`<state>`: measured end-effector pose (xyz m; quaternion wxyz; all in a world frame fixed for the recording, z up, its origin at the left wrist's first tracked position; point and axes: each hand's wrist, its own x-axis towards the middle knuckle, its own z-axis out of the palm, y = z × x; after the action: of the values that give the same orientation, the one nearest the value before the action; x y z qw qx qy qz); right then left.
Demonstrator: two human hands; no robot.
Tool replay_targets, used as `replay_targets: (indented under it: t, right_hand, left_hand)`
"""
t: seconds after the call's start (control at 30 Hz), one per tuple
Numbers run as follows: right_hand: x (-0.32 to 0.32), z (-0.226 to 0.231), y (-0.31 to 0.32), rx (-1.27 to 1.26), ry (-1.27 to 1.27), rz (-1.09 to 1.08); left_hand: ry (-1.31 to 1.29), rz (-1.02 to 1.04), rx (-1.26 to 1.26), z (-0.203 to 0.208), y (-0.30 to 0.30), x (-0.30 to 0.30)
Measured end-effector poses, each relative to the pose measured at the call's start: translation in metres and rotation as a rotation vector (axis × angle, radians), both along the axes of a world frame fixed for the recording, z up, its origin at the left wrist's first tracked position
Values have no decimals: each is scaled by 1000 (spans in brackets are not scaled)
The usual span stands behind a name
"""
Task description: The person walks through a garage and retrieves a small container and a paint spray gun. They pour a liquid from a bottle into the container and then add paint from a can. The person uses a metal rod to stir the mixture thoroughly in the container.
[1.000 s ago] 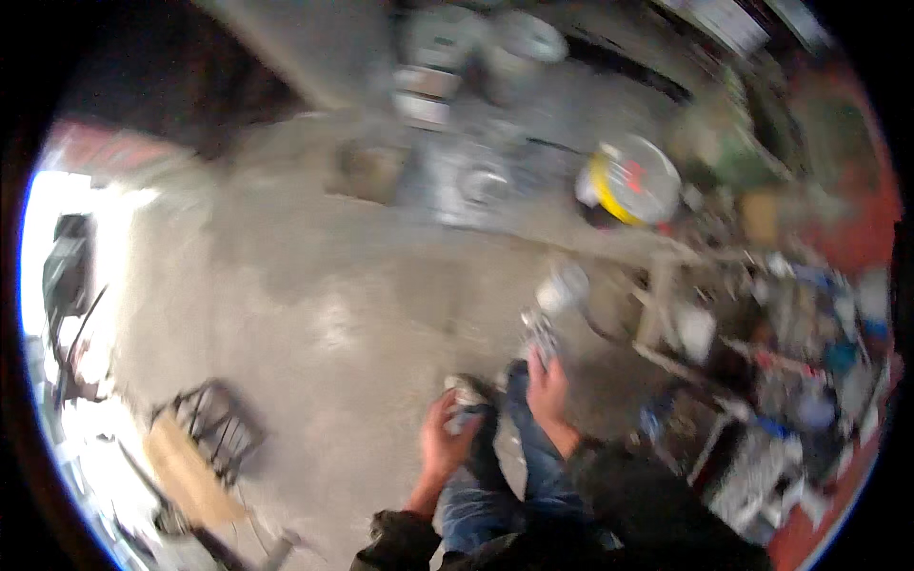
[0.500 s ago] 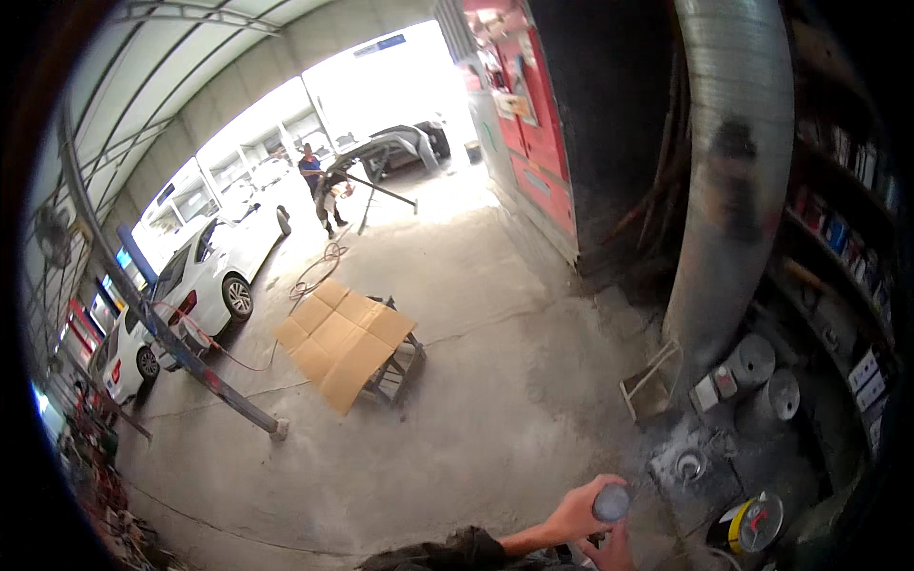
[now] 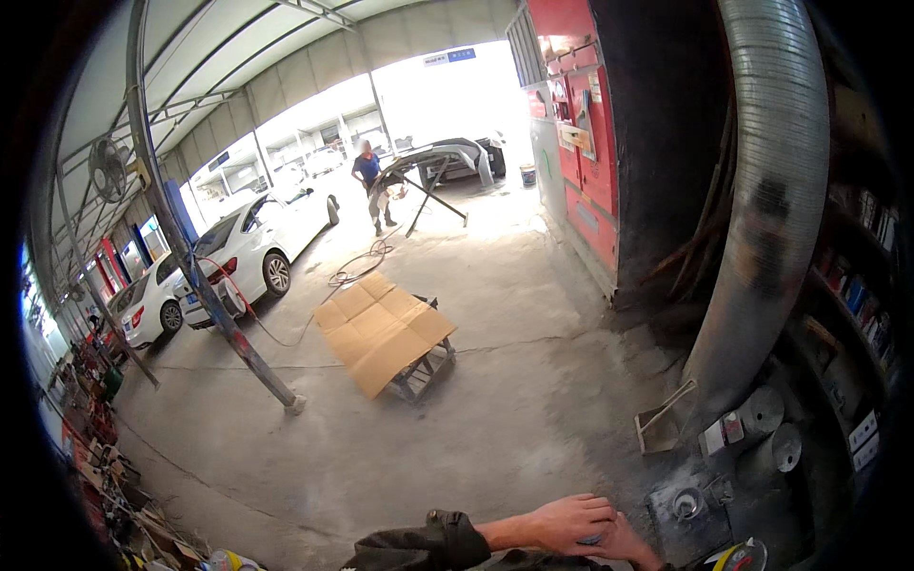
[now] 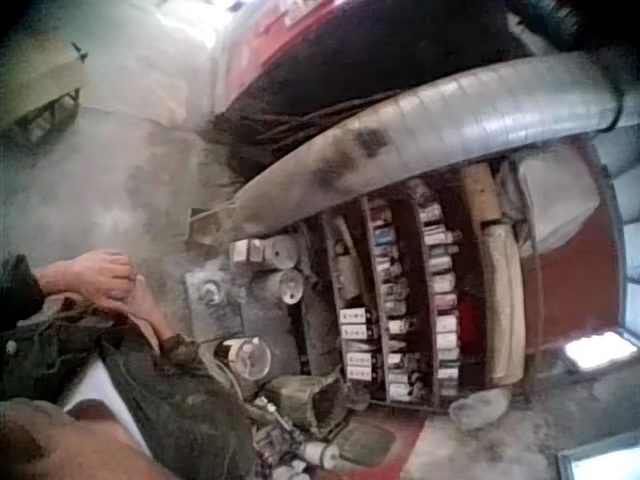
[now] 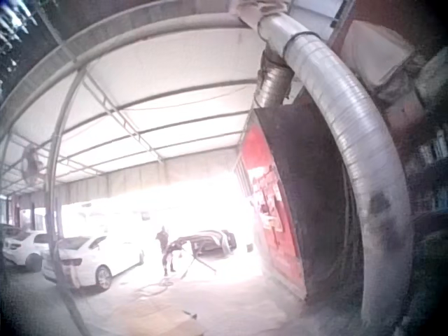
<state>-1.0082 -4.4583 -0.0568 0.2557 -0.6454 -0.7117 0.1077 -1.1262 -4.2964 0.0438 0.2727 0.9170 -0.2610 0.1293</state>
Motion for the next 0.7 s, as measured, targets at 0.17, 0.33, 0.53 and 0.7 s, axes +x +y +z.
replay_targets:
  t: [0.17,0.33,0.53,0.7]
  right_hand:
    - [-11,2,12,122,156,44]
    - [-22,16,20,54,464,-150]
    - [-16,-4,20,165,519,-369]
    - [-5,15,8,5,315,-350]
  left_hand:
    - [-114,-66,176,14,4,-6]
    - [-40,50,366,6,4,-2]
    - [210,348,495,3,-15,8]
    - [292,84,389,17,1,1]
